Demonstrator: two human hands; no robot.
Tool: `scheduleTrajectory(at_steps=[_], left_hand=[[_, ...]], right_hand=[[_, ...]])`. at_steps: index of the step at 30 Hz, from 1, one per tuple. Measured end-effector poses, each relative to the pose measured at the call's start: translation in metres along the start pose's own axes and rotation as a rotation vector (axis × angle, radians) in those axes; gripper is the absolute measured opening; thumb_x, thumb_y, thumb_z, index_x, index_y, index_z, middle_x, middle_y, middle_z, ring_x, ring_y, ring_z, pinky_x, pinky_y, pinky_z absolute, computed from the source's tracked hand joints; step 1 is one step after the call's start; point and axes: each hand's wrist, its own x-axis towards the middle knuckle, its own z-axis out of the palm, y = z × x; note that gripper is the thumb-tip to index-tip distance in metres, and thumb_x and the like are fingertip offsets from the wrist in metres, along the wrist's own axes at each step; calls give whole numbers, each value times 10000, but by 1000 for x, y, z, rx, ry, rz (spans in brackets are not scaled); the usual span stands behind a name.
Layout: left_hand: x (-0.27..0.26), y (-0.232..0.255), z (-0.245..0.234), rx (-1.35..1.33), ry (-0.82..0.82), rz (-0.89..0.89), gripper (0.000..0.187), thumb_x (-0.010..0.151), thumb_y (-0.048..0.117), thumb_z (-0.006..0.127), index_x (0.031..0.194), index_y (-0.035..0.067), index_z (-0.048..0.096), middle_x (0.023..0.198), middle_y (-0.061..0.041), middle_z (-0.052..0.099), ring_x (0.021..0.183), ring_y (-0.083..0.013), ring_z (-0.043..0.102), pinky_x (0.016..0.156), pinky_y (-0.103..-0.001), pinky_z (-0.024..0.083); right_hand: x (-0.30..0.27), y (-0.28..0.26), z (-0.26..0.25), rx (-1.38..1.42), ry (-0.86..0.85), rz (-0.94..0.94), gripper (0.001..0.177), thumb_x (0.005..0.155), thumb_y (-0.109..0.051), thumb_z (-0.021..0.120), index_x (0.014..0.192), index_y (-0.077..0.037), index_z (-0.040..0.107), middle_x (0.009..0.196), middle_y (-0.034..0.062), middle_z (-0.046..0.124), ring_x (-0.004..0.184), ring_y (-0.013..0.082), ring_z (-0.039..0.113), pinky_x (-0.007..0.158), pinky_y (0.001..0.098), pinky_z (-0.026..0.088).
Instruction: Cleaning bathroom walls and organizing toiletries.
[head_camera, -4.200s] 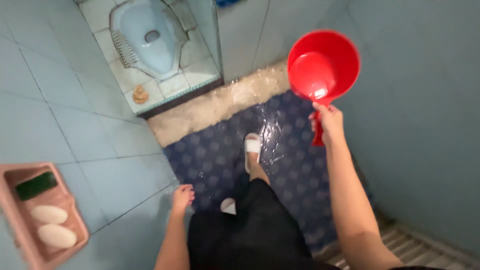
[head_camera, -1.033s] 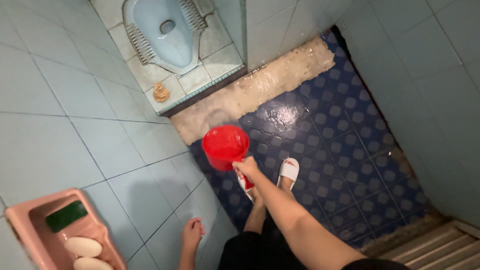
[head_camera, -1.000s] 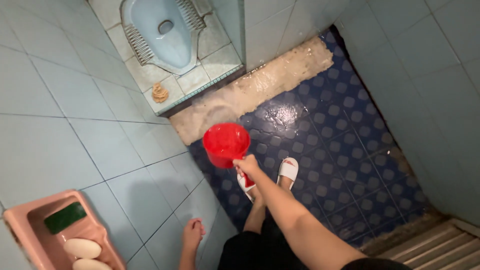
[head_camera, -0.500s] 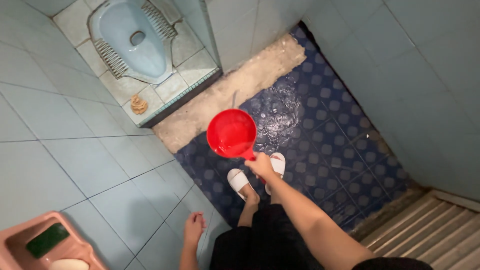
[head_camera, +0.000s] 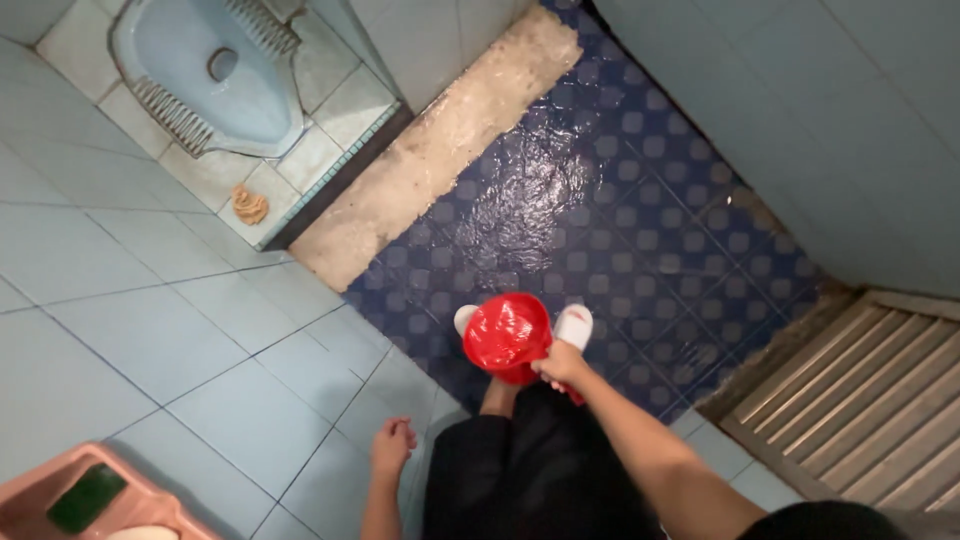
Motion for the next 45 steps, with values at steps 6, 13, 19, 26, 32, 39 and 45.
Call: scheduleTrajectory(at_steps=[6, 13, 19, 26, 32, 39, 45], left_hand=[[-4, 30, -4, 80, 34, 18, 269, 1005, 236, 530, 1152, 91, 702, 804, -63, 715, 640, -159, 664, 518, -308, 484], [-4, 54, 10, 223, -4, 151, 270, 991, 221, 522, 1114, 77, 715, 766, -65, 720, 605, -144, 663, 511, -321, 493], [-13, 88, 52, 390, -21, 87, 271, 1020, 246, 536, 1113, 69, 719, 730, -77, 707, 594, -166, 617, 515, -331, 480], [-4, 138, 121, 472, -88, 227, 271, 1013, 235, 526, 1132, 72, 707, 757, -64, 705, 624, -158, 670, 518, -324, 505], [-36, 173, 222, 517, -89, 317, 270, 1026, 250, 560, 1164, 68, 703, 773, -86, 716, 638, -193, 654, 551, -348, 491], [-71, 188, 330, 841, -29, 466, 294, 1008, 331, 572, 1160, 158, 754, 956, -146, 780, 889, -286, 731, 809, -386, 558], [-56, 158, 364, 695, -76, 363, 296, 994, 324, 564, 1167, 161, 739, 946, -145, 799, 843, -293, 779, 786, -390, 593]], right_hand=[[126, 36, -9, 508, 97, 112, 153, 793, -42, 752, 705, 78, 720, 541, 180, 639, 386, 256, 575, 368, 402, 424], [85, 23, -96, 600, 333, 117, 213, 824, -104, 773, 736, 82, 714, 594, 170, 678, 432, 248, 612, 449, 411, 504], [-25, 74, -132, 159, 883, -159, 475, 734, -450, 912, 840, -5, 781, 687, 156, 722, 574, 246, 706, 561, 385, 521], [-111, 192, -166, 731, 771, -71, 426, 924, -373, 734, 753, 4, 632, 559, 136, 632, 402, 204, 589, 377, 373, 425], [-149, 359, -189, 1060, 638, 115, 217, 897, -205, 647, 750, -48, 619, 548, 90, 593, 363, 216, 515, 344, 380, 398], [-31, 505, -292, 1323, 542, 263, 162, 930, -106, 587, 882, 43, 628, 666, 186, 627, 511, 324, 616, 449, 424, 522], [76, 489, -422, 1458, 727, 353, 357, 866, 116, 543, 1182, -44, 593, 1003, 165, 621, 679, 353, 654, 520, 483, 595]])
